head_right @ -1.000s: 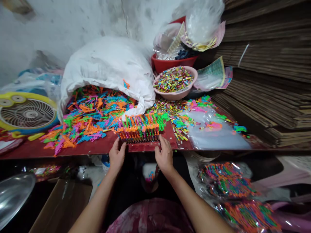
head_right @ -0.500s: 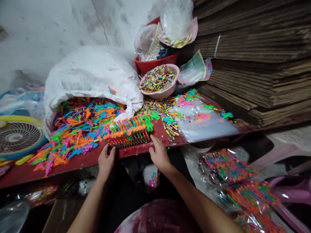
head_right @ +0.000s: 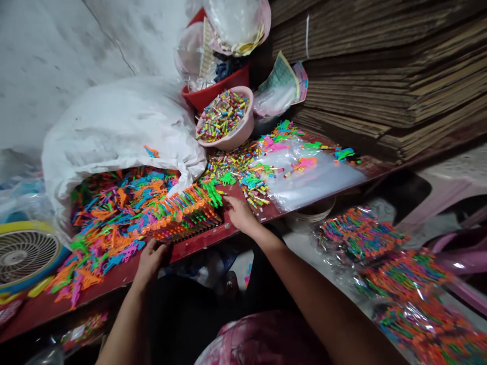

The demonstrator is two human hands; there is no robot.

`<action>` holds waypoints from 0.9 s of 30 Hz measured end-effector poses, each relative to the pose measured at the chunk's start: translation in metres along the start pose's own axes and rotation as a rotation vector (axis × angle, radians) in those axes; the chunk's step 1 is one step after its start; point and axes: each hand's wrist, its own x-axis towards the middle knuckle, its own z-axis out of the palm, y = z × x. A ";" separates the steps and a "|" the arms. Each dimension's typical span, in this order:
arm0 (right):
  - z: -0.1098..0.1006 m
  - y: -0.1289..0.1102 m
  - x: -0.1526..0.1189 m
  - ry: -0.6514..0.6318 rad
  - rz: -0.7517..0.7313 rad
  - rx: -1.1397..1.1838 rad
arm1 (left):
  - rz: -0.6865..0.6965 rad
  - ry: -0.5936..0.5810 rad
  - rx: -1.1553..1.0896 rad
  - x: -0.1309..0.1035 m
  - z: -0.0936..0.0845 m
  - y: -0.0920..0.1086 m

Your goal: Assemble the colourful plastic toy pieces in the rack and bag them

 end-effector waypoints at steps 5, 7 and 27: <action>0.004 -0.005 0.006 -0.094 0.011 0.019 | -0.162 -0.051 -0.284 -0.006 0.012 0.015; 0.007 -0.004 0.005 -0.105 -0.018 0.028 | -0.166 -0.033 -0.424 -0.009 0.021 0.025; 0.024 -0.006 0.001 -0.075 0.053 0.010 | -0.096 -0.077 -0.631 -0.003 0.041 0.023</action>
